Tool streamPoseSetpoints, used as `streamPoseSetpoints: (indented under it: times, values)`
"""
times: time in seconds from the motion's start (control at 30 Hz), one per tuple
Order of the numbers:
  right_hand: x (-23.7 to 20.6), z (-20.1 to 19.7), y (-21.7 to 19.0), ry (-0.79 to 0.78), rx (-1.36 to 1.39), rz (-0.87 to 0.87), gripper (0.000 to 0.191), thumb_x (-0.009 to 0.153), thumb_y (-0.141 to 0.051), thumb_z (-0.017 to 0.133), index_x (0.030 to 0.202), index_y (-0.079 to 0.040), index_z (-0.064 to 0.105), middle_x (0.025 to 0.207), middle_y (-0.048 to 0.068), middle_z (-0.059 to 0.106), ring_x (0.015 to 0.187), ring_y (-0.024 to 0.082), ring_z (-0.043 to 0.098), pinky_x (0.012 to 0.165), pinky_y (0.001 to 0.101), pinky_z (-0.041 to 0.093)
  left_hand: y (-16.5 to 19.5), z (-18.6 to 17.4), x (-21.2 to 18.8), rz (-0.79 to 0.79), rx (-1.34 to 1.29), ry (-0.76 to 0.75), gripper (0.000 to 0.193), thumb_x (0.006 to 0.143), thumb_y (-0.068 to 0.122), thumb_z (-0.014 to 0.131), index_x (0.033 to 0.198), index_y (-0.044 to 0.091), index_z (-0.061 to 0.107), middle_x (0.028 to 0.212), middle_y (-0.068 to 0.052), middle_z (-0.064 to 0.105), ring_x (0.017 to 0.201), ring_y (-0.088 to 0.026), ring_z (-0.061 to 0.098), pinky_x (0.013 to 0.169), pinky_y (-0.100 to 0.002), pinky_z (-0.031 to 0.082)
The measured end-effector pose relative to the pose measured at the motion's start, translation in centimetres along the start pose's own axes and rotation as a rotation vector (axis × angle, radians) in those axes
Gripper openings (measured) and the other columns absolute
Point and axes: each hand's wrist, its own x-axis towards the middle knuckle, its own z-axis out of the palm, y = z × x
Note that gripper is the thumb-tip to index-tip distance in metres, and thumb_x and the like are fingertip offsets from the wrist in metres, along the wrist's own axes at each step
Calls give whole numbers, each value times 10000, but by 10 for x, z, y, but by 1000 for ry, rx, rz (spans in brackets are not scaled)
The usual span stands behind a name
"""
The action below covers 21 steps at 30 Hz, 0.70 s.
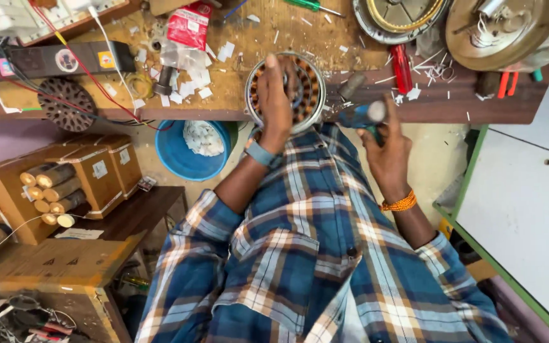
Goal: The person assembles an electrical motor component by hammering a copper rotor into a metal housing. They then place the rotor into a larger stator assembly and use a wrench to tighten a bolt, securing the parts together.
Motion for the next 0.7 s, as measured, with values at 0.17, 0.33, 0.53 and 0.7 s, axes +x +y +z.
streamPoseSetpoints:
  times: [0.17,0.33,0.53,0.7]
  values:
    - [-1,1,32,127,653,376,715,970,-80,721,1583,-67,353,1043,175,736,709,155,675,599,291,548,-10,-9,45,378,409,-198,620,1187,509,363,1354,-87,387,1311,-368,448,1214,-494,499,1050,-582,429]
    - [-17,-8,51,19,504,408,628,1060,-218,625,1550,-77,257,1028,165,697,718,166,683,592,293,576,-23,-2,70,199,396,-241,503,1114,528,335,1328,92,467,1328,-170,580,1266,-326,624,1129,-524,487]
    - [-42,-19,25,-5,632,474,628,1098,-212,617,1580,-80,237,1093,141,691,881,162,681,664,286,541,-34,-49,103,361,544,-785,463,1018,530,537,1062,104,711,1090,-107,717,1085,-253,676,1001,-475,532]
    - [-34,-38,-20,27,468,533,896,957,-38,677,1658,-173,135,1114,178,673,818,182,631,651,302,540,-47,-29,115,564,657,-497,507,1083,508,565,876,91,765,874,-91,715,832,-218,609,795,-398,437]
